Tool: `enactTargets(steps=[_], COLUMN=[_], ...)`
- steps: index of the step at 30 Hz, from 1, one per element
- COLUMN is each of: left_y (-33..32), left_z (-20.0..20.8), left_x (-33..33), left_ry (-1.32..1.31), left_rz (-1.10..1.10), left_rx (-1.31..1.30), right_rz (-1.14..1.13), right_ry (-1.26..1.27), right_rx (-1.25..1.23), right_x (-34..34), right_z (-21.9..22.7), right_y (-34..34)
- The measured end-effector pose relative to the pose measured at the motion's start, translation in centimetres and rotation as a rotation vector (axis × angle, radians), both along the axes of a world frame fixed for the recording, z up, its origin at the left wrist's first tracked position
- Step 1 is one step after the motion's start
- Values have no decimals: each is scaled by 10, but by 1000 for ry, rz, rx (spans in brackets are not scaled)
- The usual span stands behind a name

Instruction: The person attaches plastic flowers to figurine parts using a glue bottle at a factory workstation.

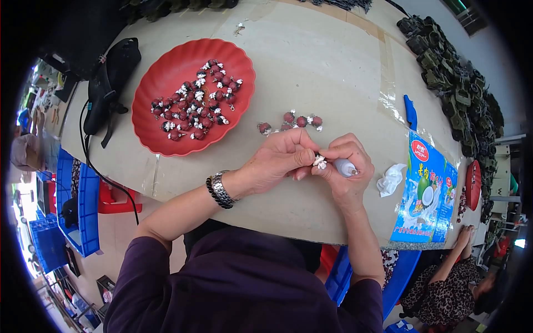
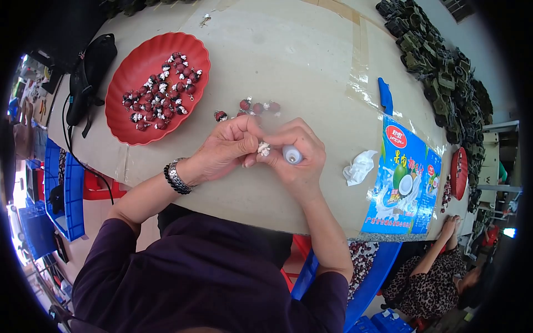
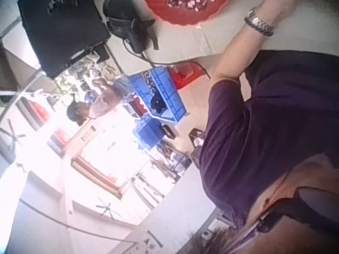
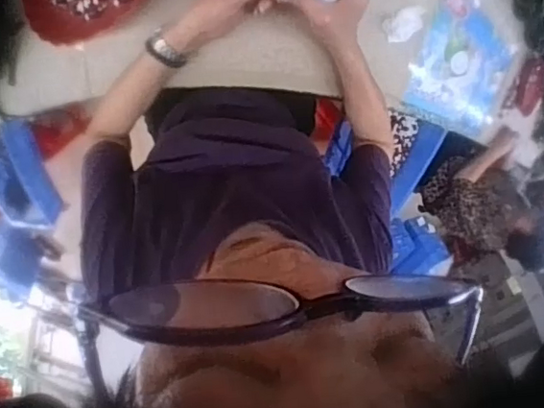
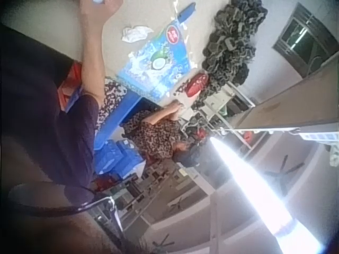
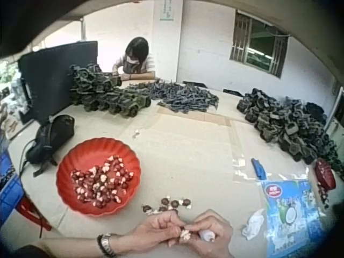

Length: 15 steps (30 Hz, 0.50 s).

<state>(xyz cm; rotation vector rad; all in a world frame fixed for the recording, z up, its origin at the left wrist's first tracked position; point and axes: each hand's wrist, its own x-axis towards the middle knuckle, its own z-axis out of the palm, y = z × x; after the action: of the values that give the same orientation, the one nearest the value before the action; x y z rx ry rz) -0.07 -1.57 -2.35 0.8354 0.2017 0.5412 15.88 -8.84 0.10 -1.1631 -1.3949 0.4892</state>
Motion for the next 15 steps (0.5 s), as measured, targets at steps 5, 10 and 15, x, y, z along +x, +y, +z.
enactTargets(steps=[5, 10, 15], left_y=[0, 1, 0], left_z=[-1, 1, 5], left_x=[1, 0, -1], left_ry=[6, -6, -44], left_rz=[2, -9, -19], left_rx=[-5, -9, -36], right_rz=[-11, -11, -21], right_ry=[-14, 4, 30], right_rx=[9, 2, 33], right_x=[0, 0, -1], right_z=[0, 1, -1], right_y=[1, 0, 0])
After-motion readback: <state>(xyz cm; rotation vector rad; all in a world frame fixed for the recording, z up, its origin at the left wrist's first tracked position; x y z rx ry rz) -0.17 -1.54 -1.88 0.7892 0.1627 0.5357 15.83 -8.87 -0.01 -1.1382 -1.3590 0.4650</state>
